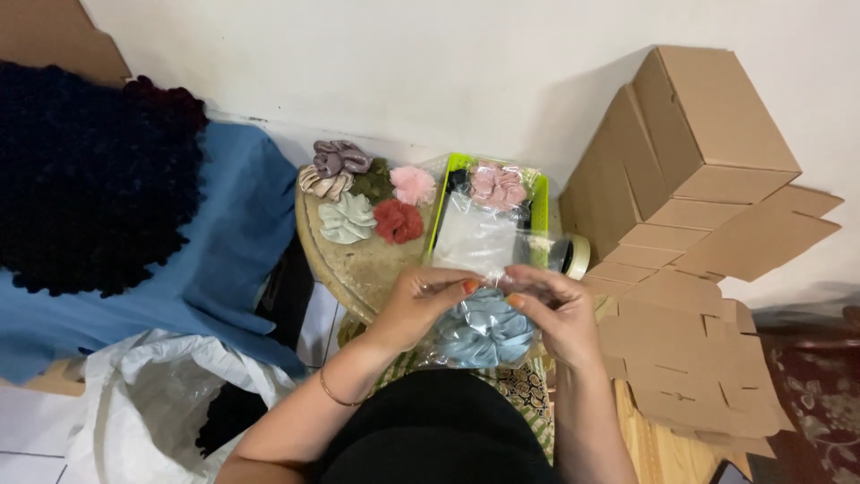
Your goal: The person places fabric hair scrunchies into plastic bags, seals the bags by hand, and organizes them on a small table near stacks of cardboard boxes.
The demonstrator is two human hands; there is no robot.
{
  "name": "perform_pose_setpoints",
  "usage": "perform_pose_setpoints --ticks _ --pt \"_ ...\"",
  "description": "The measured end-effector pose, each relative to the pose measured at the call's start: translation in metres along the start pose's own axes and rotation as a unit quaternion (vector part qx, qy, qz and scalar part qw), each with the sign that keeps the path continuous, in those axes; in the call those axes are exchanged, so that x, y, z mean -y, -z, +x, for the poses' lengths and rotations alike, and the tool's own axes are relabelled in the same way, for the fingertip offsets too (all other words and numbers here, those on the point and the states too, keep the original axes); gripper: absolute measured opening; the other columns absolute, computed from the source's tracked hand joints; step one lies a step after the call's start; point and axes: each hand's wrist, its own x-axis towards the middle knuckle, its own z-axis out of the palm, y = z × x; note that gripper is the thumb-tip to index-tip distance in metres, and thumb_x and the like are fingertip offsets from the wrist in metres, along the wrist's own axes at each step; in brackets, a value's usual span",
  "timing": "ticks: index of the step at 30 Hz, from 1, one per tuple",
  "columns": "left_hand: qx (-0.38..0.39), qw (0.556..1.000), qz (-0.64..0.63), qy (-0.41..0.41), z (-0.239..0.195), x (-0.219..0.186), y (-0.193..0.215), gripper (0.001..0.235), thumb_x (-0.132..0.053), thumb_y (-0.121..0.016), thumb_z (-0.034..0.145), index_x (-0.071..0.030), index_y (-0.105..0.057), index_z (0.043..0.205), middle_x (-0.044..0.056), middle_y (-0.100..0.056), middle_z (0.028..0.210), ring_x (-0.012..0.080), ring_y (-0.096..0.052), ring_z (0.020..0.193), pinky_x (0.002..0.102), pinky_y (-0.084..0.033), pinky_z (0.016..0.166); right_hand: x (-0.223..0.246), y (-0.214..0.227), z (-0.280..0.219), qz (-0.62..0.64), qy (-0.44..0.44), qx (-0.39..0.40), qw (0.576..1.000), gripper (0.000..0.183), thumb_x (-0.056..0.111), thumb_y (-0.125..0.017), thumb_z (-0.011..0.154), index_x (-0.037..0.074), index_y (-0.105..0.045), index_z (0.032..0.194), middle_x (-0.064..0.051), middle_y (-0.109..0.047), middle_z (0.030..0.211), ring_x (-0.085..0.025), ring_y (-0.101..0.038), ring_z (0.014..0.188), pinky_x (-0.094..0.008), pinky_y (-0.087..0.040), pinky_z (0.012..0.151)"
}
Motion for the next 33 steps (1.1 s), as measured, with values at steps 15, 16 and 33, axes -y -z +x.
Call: perform_pose_setpoints --ticks 15,16,33 --pt "0.030 0.995 0.021 0.088 -0.042 0.071 0.033 0.021 -0.009 -0.085 0.081 -0.004 -0.082 0.101 0.008 -0.081 0.091 0.0111 -0.071 0.087 0.029 -0.057 0.080 -0.050 0.030 -0.065 -0.008 -0.121 -0.008 0.993 0.019 -0.011 -0.081 0.075 -0.006 -0.080 0.093 -0.018 -0.080 0.085 -0.019 -0.073 0.085 -0.034 -0.061 0.074" --pt "0.042 0.995 0.034 0.085 -0.043 0.072 0.034 0.018 -0.007 -0.083 0.083 -0.004 -0.082 0.101 0.008 -0.081 0.091 0.0103 -0.069 0.089 0.029 -0.058 0.081 -0.055 0.035 -0.069 0.007 -0.120 0.000 0.993 0.018 -0.010 -0.080 0.075 -0.004 -0.080 0.093 -0.018 -0.080 0.085 -0.022 -0.073 0.086 -0.038 -0.061 0.076" --pt "0.216 0.975 -0.056 0.019 -0.036 0.077 0.067 0.019 0.013 -0.069 0.083 -0.002 -0.076 0.074 0.024 -0.069 0.129 0.0390 -0.059 0.130 0.051 -0.049 0.105 -0.043 0.043 -0.067 -0.065 -0.036 0.149 0.986 0.018 -0.012 -0.067 0.082 -0.002 -0.082 0.080 -0.028 -0.078 0.104 -0.038 -0.075 0.101 -0.050 -0.058 0.084"
